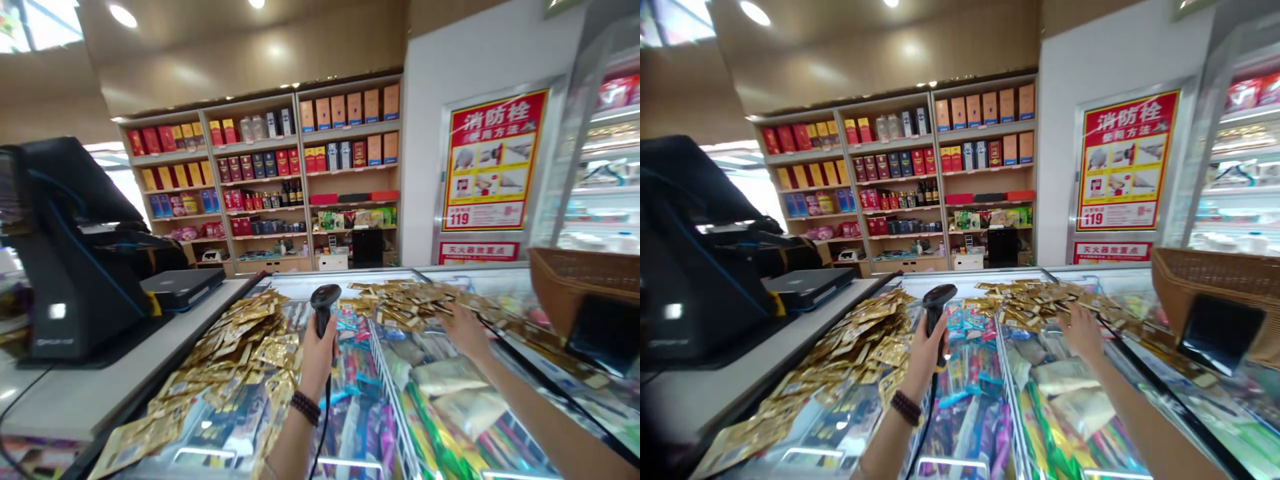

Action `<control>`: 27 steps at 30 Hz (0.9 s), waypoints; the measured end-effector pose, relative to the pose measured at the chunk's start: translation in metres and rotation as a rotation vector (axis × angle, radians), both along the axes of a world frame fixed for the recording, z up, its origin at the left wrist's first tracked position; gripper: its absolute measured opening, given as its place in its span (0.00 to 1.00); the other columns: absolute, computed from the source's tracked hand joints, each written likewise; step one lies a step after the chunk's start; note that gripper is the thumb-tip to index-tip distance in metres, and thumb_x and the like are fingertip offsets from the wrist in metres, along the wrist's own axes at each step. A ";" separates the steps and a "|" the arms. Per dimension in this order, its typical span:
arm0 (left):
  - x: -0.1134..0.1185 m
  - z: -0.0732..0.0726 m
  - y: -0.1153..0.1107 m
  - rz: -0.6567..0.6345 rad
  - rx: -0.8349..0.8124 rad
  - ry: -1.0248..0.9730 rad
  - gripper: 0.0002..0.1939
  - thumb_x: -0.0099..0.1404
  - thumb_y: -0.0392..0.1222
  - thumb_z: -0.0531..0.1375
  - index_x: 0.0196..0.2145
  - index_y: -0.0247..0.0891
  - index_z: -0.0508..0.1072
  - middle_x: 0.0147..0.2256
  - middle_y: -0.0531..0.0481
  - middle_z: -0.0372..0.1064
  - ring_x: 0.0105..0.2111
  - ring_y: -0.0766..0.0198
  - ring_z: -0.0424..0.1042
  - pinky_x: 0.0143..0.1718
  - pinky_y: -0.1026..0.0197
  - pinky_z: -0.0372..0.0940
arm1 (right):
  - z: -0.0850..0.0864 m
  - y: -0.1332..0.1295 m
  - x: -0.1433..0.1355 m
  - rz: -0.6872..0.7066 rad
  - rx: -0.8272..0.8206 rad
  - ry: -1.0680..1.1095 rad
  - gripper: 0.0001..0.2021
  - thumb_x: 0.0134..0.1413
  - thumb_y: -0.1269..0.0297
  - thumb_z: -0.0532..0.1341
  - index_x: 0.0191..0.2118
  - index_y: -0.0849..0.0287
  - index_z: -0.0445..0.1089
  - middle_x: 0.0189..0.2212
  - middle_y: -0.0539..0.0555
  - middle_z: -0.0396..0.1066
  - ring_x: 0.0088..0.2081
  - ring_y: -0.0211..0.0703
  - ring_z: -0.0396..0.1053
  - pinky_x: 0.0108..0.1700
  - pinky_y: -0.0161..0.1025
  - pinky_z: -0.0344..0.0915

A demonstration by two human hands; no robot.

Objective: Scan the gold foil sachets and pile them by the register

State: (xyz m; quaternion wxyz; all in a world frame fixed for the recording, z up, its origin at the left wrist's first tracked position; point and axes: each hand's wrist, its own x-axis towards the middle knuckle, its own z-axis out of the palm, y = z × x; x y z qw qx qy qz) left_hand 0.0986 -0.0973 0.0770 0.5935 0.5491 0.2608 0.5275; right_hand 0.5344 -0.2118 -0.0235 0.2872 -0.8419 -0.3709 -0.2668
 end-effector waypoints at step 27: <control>0.061 -0.054 -0.034 -0.145 -0.109 0.128 0.45 0.58 0.86 0.77 0.49 0.47 0.72 0.23 0.65 0.61 0.19 0.64 0.62 0.24 0.62 0.62 | -0.001 0.009 -0.096 0.320 -0.113 0.015 0.27 0.85 0.45 0.53 0.56 0.45 0.91 0.64 0.61 0.91 0.73 0.72 0.80 0.82 0.80 0.65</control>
